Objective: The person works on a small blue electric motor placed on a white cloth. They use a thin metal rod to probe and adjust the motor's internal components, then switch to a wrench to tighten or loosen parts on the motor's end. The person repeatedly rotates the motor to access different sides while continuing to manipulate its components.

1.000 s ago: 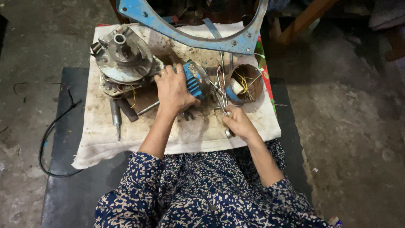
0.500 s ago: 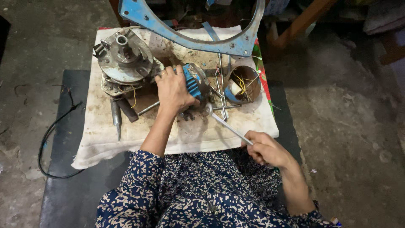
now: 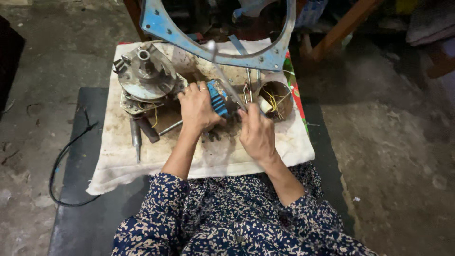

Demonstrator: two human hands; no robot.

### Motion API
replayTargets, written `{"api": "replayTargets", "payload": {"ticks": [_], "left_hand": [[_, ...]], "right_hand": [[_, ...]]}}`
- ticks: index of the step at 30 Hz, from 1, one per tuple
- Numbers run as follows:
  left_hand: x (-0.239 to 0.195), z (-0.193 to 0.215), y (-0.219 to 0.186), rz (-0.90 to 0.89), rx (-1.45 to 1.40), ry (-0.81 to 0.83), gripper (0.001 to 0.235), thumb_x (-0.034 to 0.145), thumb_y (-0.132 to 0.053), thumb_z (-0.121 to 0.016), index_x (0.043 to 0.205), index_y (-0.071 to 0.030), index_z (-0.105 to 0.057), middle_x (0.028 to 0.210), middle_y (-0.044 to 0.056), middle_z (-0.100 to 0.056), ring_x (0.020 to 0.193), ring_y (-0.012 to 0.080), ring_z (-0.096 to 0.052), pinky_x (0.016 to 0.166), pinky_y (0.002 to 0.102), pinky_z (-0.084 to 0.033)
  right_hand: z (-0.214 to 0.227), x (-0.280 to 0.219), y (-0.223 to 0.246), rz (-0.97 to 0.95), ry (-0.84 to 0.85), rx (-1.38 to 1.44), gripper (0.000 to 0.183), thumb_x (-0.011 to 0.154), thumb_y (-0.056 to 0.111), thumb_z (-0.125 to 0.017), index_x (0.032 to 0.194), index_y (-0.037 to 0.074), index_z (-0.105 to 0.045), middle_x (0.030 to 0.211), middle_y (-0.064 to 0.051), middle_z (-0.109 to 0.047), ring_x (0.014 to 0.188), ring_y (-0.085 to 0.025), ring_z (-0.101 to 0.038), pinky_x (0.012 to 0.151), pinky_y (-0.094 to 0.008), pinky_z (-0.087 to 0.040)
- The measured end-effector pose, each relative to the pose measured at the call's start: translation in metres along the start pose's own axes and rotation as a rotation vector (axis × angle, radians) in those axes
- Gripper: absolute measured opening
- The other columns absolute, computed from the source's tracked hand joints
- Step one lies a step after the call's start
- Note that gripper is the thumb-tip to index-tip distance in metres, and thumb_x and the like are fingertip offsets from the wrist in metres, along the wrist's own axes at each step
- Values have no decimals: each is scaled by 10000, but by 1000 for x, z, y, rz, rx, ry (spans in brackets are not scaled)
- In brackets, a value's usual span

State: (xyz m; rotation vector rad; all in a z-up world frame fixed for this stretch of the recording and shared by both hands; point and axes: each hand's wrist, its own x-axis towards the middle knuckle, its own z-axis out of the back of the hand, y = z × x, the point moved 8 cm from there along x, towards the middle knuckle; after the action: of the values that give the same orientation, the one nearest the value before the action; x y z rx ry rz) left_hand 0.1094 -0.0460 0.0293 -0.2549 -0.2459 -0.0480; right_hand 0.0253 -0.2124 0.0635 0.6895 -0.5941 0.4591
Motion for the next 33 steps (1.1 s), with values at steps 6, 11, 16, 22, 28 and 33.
{"api": "replayTargets", "payload": {"ticks": [6,11,16,22,28,33], "left_hand": [[-1,-4,-4,-24,-33,-54,1138,334,-550,-994,1215,16,-550,1103,186,-614,1057,376,-620,882,519,-461],[-1,-2,4,-3,-39,3,1108,333,-534,-995,1201,-8,-550,1119,172,-607,1073,371,-614,900,512,-457],[0,-1,0,5,-13,13,1198,311,-555,-999,1250,18,-525,1138,190,-601,1088,375,-607,907,517,-452],[-5,-2,-2,7,-26,34,1232,326,-535,-1002,1296,34,-498,1143,191,-599,1088,374,-604,918,505,-454],[-5,-5,1,16,-29,46,1246,324,-550,-1001,1301,35,-495,1153,194,-601,1107,377,-603,936,513,-451],[-2,1,2,19,-13,29,1225,315,-541,-1005,1278,28,-504,1150,206,-597,1089,384,-600,919,524,-444]], "right_hand": [[-42,-1,-45,-84,106,-217,138,1025,110,-575,948,13,-512,639,-232,-626,607,-448,-647,544,-544,-473],[-38,-3,-49,-64,114,-215,116,1018,97,-554,963,0,-519,642,-237,-623,610,-444,-645,558,-540,-483],[-22,-13,-23,57,-37,-156,172,1029,118,-574,921,2,-505,668,-240,-620,643,-448,-652,569,-533,-479],[-55,3,-71,-121,270,-356,125,976,109,-588,943,13,-515,653,-228,-650,615,-431,-671,553,-534,-502],[-25,-9,-50,-44,98,-239,164,1039,112,-569,950,-4,-495,669,-252,-648,616,-449,-660,552,-537,-496],[-31,-4,-29,-1,17,-153,136,1021,100,-562,956,-9,-511,700,-239,-669,654,-450,-668,553,-530,-487]]}}
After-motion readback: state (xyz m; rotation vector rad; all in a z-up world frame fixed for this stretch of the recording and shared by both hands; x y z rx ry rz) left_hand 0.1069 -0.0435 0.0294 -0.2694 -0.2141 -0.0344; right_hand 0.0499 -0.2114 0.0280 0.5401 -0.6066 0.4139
